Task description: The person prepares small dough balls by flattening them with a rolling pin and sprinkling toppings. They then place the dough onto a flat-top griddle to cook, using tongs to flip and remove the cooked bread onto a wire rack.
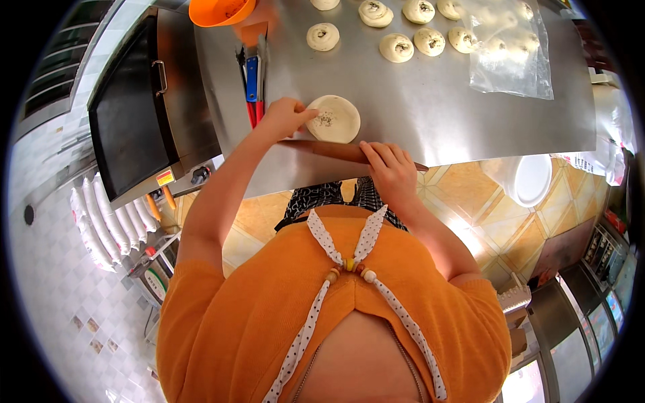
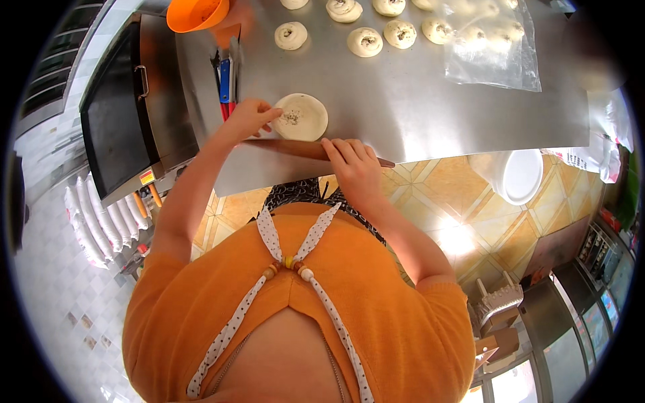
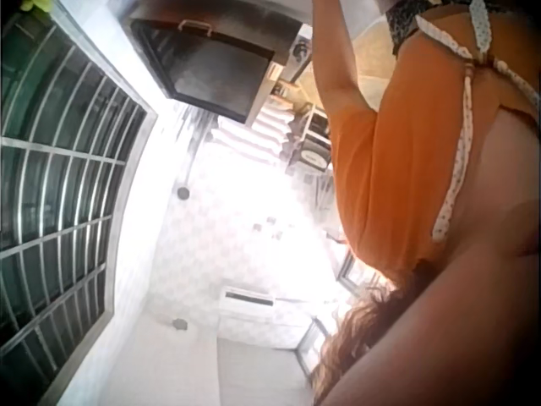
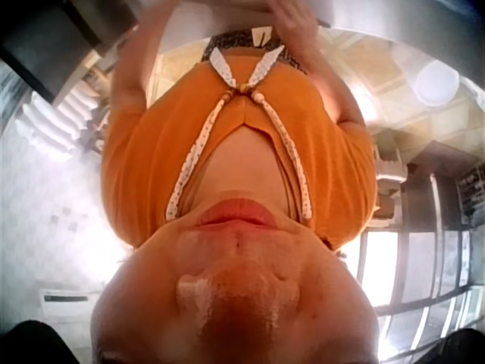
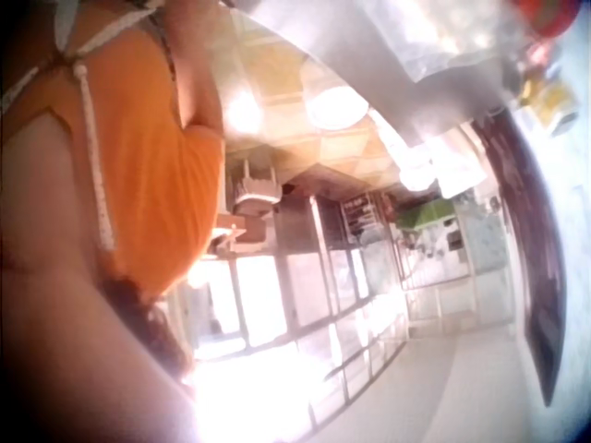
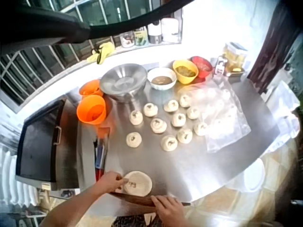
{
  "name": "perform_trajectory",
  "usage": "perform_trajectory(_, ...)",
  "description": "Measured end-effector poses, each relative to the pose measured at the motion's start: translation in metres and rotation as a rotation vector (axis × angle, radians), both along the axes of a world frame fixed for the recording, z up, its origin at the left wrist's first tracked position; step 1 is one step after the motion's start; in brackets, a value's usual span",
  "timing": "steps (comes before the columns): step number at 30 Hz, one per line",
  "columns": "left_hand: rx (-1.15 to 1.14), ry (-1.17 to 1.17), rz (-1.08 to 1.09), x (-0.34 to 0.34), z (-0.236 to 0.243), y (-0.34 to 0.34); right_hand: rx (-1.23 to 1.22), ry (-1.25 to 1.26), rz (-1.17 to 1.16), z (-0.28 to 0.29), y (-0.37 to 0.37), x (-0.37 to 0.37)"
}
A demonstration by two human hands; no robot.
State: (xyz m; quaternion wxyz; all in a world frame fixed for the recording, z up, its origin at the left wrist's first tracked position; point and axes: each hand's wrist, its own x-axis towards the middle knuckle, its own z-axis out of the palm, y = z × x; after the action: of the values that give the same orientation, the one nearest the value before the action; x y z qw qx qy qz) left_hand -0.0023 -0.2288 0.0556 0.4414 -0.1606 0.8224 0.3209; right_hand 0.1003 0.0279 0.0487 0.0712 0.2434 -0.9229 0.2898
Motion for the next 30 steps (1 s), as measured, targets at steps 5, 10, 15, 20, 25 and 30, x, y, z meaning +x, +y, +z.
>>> perform_trajectory(5, -0.336, 1.027, -0.319, 0.041, -0.076, 0.007, 0.175, -0.110, -0.110, -0.040, -0.021, -0.022)
perform_trajectory(10, -0.487, 1.065, -0.226, -0.022, -0.113, 0.007, 0.290, -0.010, -0.301, -0.051, -0.036, -0.124)
perform_trajectory(15, -0.294, 0.994, -0.327, 0.052, -0.092, 0.000, 0.249, -0.336, 0.038, -0.045, -0.033, -0.010)
perform_trajectory(20, -0.391, 1.152, -0.061, -0.041, -0.096, 0.009, 0.303, -0.007, -0.186, -0.066, -0.042, -0.094)
perform_trajectory(25, -0.280, 1.007, -0.288, 0.047, -0.093, -0.003, 0.363, -0.239, -0.079, -0.050, -0.042, -0.043)
perform_trajectory(30, -0.277, 1.053, -0.252, 0.032, -0.086, 0.008, 0.337, -0.185, -0.073, -0.059, -0.031, -0.058)
